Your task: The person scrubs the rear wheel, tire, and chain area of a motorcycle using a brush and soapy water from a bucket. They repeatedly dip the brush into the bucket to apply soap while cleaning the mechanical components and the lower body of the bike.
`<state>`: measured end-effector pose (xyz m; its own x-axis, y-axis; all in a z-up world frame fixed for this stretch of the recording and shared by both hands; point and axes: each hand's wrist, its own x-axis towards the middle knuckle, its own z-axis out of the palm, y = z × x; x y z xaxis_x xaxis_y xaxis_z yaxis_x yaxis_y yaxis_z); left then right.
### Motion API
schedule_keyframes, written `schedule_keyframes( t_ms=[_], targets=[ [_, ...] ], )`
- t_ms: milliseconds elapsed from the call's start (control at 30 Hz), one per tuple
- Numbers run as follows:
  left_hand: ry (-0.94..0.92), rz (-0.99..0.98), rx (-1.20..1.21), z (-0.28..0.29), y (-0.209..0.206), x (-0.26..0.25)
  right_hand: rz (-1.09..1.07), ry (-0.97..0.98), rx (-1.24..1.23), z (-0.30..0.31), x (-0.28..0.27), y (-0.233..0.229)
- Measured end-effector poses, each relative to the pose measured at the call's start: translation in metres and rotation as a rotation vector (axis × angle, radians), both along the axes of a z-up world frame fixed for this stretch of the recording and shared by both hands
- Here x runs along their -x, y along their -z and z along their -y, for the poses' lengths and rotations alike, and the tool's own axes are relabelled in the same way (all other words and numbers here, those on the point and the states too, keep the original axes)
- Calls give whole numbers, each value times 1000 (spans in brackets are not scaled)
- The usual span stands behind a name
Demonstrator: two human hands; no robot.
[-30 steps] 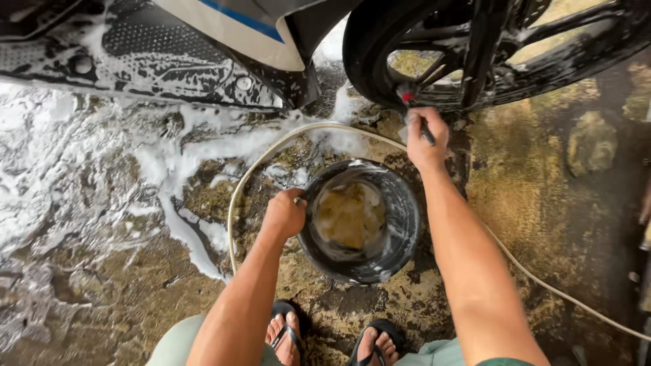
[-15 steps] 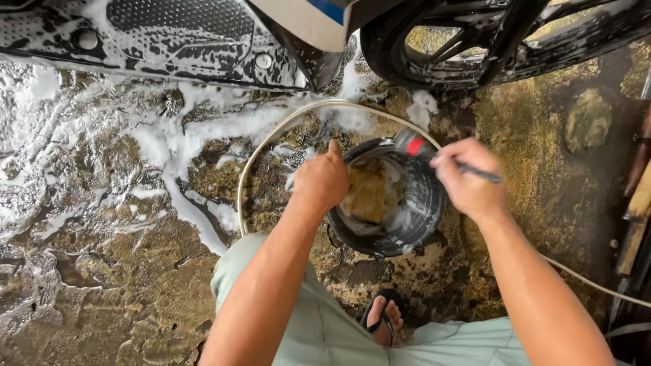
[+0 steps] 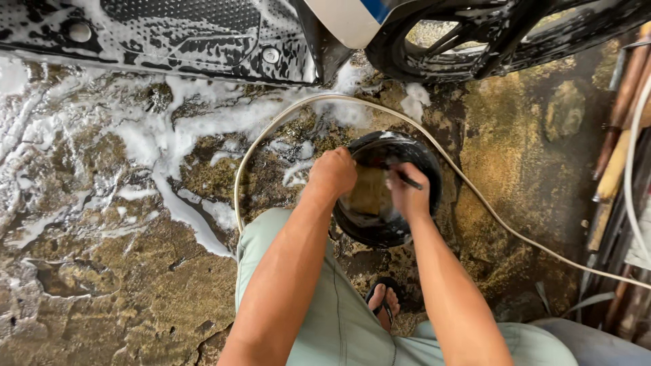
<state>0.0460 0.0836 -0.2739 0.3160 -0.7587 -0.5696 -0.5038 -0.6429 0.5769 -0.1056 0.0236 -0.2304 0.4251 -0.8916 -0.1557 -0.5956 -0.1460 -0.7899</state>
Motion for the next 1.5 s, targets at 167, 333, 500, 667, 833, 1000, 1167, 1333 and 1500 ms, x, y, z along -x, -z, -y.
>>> schedule_keyframes(
  t_ms=[167, 333, 500, 667, 833, 1000, 1167, 1333, 1500],
  targets=[
    [48, 41, 38, -7, -8, -9, -160, -213, 173, -35, -14, 31],
    [80, 125, 29, 1, 26, -2, 10, -325, 735, 2, -15, 66],
    [19, 198, 98, 1, 18, -5, -39, -299, 341, -14, -14, 54],
    [-54, 9, 61, -1, -31, -15, -423, -531, -204, 0, -23, -18],
    [-80, 7, 19, 11, -9, -11, -523, -587, -196, -18, -12, 26],
    [-102, -69, -6, 3, -24, -24, -595, -631, -320, -10, -26, -15],
    [-13, -54, 32, -2, -46, -24, -382, -511, -20, -16, -1, 44],
    [-23, -44, 74, 3, -41, -27, -154, -450, 252, -7, -20, 52],
    [-37, -19, 128, 3, -46, -32, -135, -459, -20, -5, -18, 17]
  ],
)
